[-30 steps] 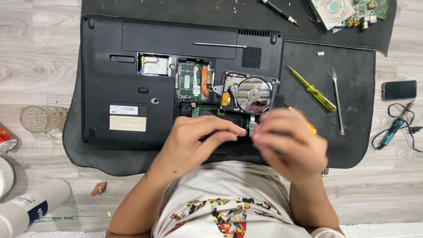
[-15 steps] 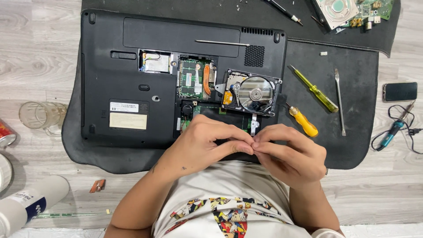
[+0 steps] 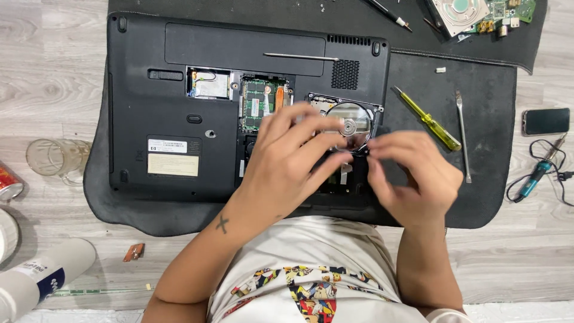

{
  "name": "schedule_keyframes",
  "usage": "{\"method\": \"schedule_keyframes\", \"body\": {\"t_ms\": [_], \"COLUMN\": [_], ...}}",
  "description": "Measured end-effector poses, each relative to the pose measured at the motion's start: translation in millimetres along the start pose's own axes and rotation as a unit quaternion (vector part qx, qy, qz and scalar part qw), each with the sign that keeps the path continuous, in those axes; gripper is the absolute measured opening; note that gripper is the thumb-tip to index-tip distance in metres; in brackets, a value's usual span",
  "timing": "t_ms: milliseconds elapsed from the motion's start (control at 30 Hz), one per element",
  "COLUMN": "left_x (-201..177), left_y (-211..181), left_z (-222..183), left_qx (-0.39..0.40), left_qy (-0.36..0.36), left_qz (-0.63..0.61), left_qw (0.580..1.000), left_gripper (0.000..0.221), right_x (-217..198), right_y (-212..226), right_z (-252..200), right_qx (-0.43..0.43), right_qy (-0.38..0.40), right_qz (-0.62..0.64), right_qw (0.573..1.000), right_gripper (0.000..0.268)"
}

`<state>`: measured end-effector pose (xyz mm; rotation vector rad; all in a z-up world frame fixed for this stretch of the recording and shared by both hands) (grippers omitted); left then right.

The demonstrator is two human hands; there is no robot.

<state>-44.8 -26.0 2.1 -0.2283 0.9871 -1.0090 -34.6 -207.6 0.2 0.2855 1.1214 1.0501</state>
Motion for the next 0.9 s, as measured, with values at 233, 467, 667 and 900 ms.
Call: {"method": "schedule_keyframes", "body": {"t_ms": [233, 467, 667, 900], "left_x": [20, 27, 28, 28], "left_y": [9, 13, 13, 14], "left_z": [7, 7, 7, 8], "left_qx": [-0.02, -0.047, -0.055, -0.059], "left_qy": [0.027, 0.031, 0.018, 0.014], "left_qz": [0.059, 0.044, 0.038, 0.037], "left_qw": [0.998, 0.997, 0.998, 0.997], "left_gripper": [0.028, 0.026, 0.023, 0.023], "right_x": [11, 15, 16, 16], "right_y": [-1, -11, -10, -11], "right_z": [7, 4, 5, 3], "right_qx": [0.001, 0.005, 0.005, 0.004], "right_qy": [0.007, -0.001, -0.001, 0.003], "right_qz": [-0.066, -0.067, -0.054, -0.066], "right_qw": [0.998, 0.998, 0.999, 0.998], "right_gripper": [0.021, 0.019, 0.019, 0.018]}}
Point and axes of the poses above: each hand's wrist, its own z-axis towards the middle knuckle, its own x-axis out of the palm, y = z × x, the point moved 3 cm from there along z, towards the middle knuckle, and after that the axes turned 7 degrees about x, right-handed, at the moved point
